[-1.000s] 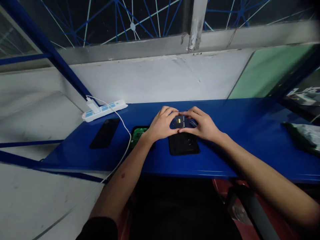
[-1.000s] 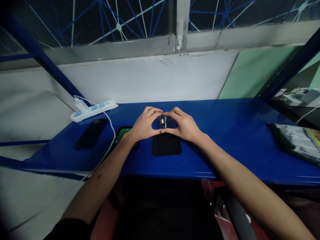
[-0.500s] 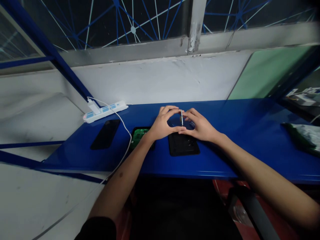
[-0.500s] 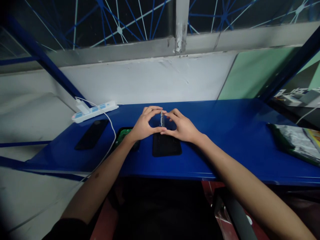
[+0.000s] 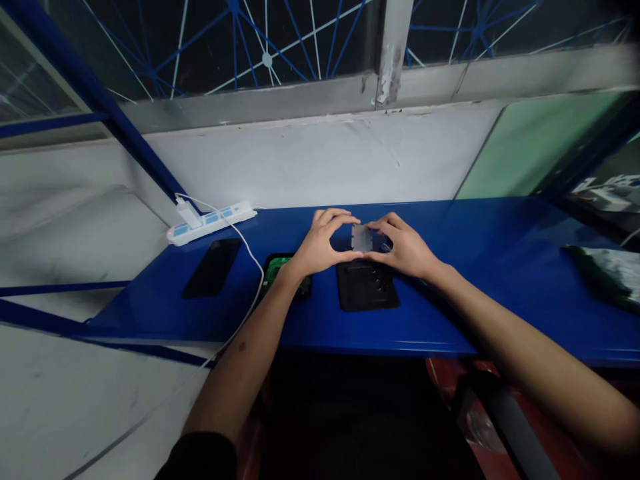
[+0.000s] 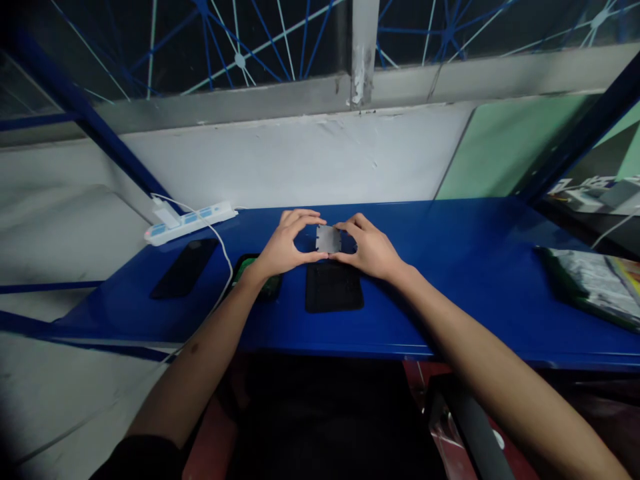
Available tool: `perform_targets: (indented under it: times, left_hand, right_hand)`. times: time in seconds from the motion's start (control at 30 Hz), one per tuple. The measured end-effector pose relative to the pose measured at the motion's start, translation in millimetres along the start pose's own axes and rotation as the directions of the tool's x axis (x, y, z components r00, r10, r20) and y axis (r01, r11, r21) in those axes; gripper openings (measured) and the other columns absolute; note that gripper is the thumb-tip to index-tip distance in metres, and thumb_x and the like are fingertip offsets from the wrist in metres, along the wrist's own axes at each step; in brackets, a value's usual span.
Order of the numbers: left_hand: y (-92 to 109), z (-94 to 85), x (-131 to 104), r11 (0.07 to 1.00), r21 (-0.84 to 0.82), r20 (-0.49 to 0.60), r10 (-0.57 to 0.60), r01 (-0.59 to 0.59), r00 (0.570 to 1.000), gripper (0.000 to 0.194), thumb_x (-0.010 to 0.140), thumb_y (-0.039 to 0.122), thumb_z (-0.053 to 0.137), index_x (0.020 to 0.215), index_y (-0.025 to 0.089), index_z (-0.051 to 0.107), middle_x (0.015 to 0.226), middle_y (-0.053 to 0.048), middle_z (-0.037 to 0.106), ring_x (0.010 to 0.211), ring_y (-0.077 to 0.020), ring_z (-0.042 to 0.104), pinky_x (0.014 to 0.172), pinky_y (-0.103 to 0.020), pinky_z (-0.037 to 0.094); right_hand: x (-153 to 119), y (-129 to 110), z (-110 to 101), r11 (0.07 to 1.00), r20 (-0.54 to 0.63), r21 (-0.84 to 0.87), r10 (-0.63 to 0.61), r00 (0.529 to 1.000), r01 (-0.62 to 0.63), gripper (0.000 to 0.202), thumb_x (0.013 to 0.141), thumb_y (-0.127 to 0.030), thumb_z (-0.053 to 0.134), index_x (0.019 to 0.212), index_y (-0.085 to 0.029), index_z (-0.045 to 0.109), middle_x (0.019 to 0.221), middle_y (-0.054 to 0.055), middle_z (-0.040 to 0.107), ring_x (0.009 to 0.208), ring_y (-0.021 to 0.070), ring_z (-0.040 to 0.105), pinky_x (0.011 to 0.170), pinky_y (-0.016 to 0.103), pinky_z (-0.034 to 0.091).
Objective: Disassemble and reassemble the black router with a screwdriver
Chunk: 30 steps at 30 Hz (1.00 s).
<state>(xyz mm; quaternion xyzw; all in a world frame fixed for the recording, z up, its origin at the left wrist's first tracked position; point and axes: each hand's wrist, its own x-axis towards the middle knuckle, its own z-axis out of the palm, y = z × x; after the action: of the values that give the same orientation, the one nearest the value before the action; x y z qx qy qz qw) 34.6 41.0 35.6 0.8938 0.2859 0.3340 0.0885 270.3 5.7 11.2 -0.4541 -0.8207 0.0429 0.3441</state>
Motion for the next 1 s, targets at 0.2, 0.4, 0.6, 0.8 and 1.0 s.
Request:
perform_targets:
  times: [0.2,0.4,0.6,0.8,1.0]
  left_hand:
    - [-6.9,3.8,-0.9,0.996,0.089,0.008,0.002,-0.003,1.000,0.051,0.078,0.039,0.080,0.123,0.028,0.058,0.131,-0.006,0.056,0.126,-0.0313,0.045,0.106,-0.054,0.044]
    - [-10.2,6.1,-2.2,0.993,0.116,0.015,0.004,-0.005,1.000,0.049,0.079,0.039,0.078,0.122,0.027,0.056,0.130,-0.006,0.057,0.125,-0.0305,0.046,0.105,-0.052,0.045]
    - [-10.0,7.1,-1.7,0.993,0.120,0.012,0.009,-0.011,1.000,0.050,0.078,0.036,0.078,0.122,0.027,0.056,0.129,-0.006,0.057,0.125,-0.0303,0.046,0.105,-0.051,0.046]
    - [-8.7,8.0,-1.5,0.991,0.129,-0.006,0.022,-0.021,1.000,0.048,0.079,0.036,0.078,0.121,0.026,0.056,0.127,-0.006,0.058,0.124,-0.0297,0.046,0.105,-0.049,0.046]
    - [-8.0,7.3,-1.8,0.990,0.138,0.001,0.013,-0.013,1.000,0.050,0.078,0.034,0.079,0.121,0.025,0.057,0.127,-0.006,0.058,0.124,-0.0296,0.046,0.105,-0.049,0.046]
  right_hand:
    - [0.1,3.3,-0.8,1.000,0.004,-0.021,0.019,1.000,-0.019,0.053,0.082,-0.050,0.070,0.126,-0.023,0.059,0.110,0.011,0.056,0.095,0.0278,0.063,0.080,0.050,0.059]
    - [-0.7,0.5,-2.2,1.000,-0.015,-0.021,0.003,1.000,-0.003,0.055,0.082,-0.045,0.070,0.129,-0.021,0.057,0.112,0.012,0.055,0.095,0.0280,0.062,0.082,0.048,0.058]
    - [-0.2,-0.7,-2.2,0.999,-0.068,0.018,-0.033,0.997,0.035,0.054,0.081,-0.045,0.072,0.129,-0.025,0.058,0.110,0.010,0.055,0.097,0.0274,0.061,0.084,0.051,0.057]
    - [-0.6,3.7,-1.1,1.000,-0.063,0.021,-0.014,0.998,0.015,0.056,0.080,-0.047,0.072,0.130,-0.025,0.058,0.111,0.009,0.054,0.099,0.0271,0.061,0.085,0.049,0.057]
    - [-0.7,2.5,-0.8,1.000,-0.066,0.012,-0.019,0.998,0.020,0.056,0.080,-0.046,0.073,0.130,-0.026,0.058,0.110,0.010,0.055,0.098,0.0273,0.061,0.085,0.050,0.057]
